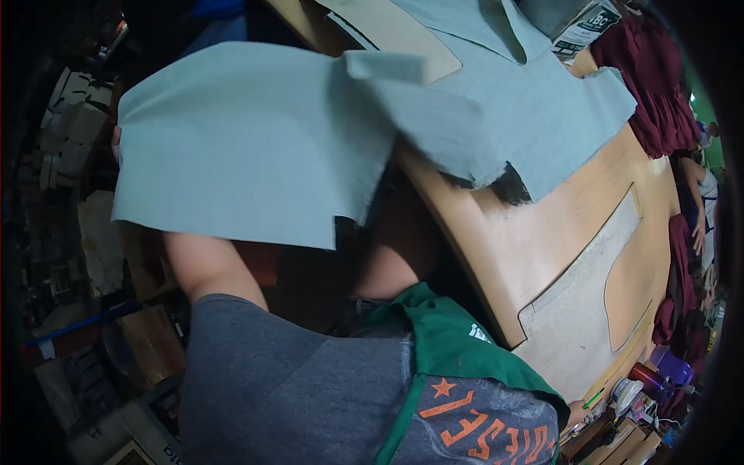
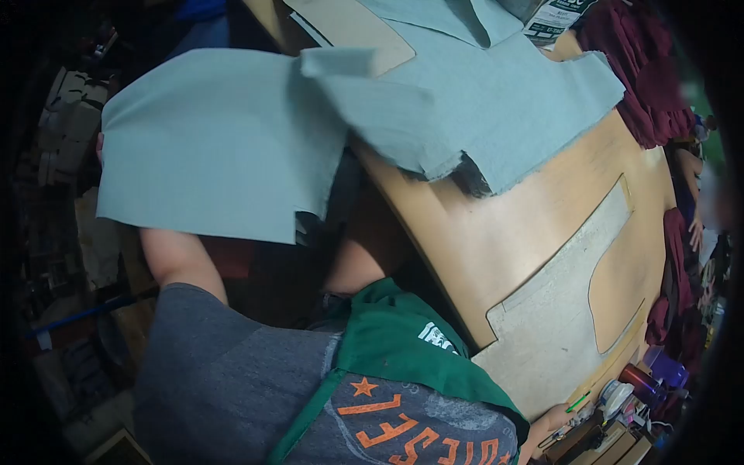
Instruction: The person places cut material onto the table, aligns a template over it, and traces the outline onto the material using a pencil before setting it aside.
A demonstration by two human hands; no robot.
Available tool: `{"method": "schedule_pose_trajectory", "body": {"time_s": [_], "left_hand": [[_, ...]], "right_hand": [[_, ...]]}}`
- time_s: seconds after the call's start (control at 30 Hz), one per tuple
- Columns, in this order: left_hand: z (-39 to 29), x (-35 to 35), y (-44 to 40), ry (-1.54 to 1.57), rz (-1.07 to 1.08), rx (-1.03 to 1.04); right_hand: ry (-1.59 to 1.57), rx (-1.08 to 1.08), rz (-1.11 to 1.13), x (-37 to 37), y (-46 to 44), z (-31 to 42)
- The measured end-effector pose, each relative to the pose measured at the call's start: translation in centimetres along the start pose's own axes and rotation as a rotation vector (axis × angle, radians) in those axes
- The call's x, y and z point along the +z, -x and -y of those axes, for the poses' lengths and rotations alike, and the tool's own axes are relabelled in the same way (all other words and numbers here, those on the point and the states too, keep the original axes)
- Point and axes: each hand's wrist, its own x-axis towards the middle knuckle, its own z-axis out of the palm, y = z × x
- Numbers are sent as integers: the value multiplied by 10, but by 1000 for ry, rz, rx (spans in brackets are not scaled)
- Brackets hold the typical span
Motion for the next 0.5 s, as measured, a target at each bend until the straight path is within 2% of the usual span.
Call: {"method": "schedule_pose_trajectory", "body": {"time_s": [0.07, 0.13, 0.17, 0.2, 0.23, 0.3, 0.37, 0.43, 0.5], "left_hand": [[-31, -42, -15, -52, -82, -3], [-55, -90, -36, -250, -205, 31], [-60, -128, -59, -707, -388, 164], [-65, -165, -82, -1164, -654, 211], [-86, -228, -107, -1662, -597, -15], [-29, -129, -53, -2087, -1188, 38], [-13, -181, -74, -2055, -829, 611], [44, -97, -52, -1857, -420, 936], [105, 13, -16, -1729, -49, 985]], "right_hand": [[-30, -8, -6, -25, 27, 32], [-31, -40, -55, -3, 12, 13], [-30, -48, -82, 4, 7, 0], [-15, -68, -4, -3, 11, 3], [-21, -134, -54, -3, 12, 1], [-31, -258, -156, 8, 12, -12], [-43, -184, -121, 4, 20, -3], [-78, -90, 12, -8, 32, 9], [-64, -28, 28, -21, 46, 28]]}}
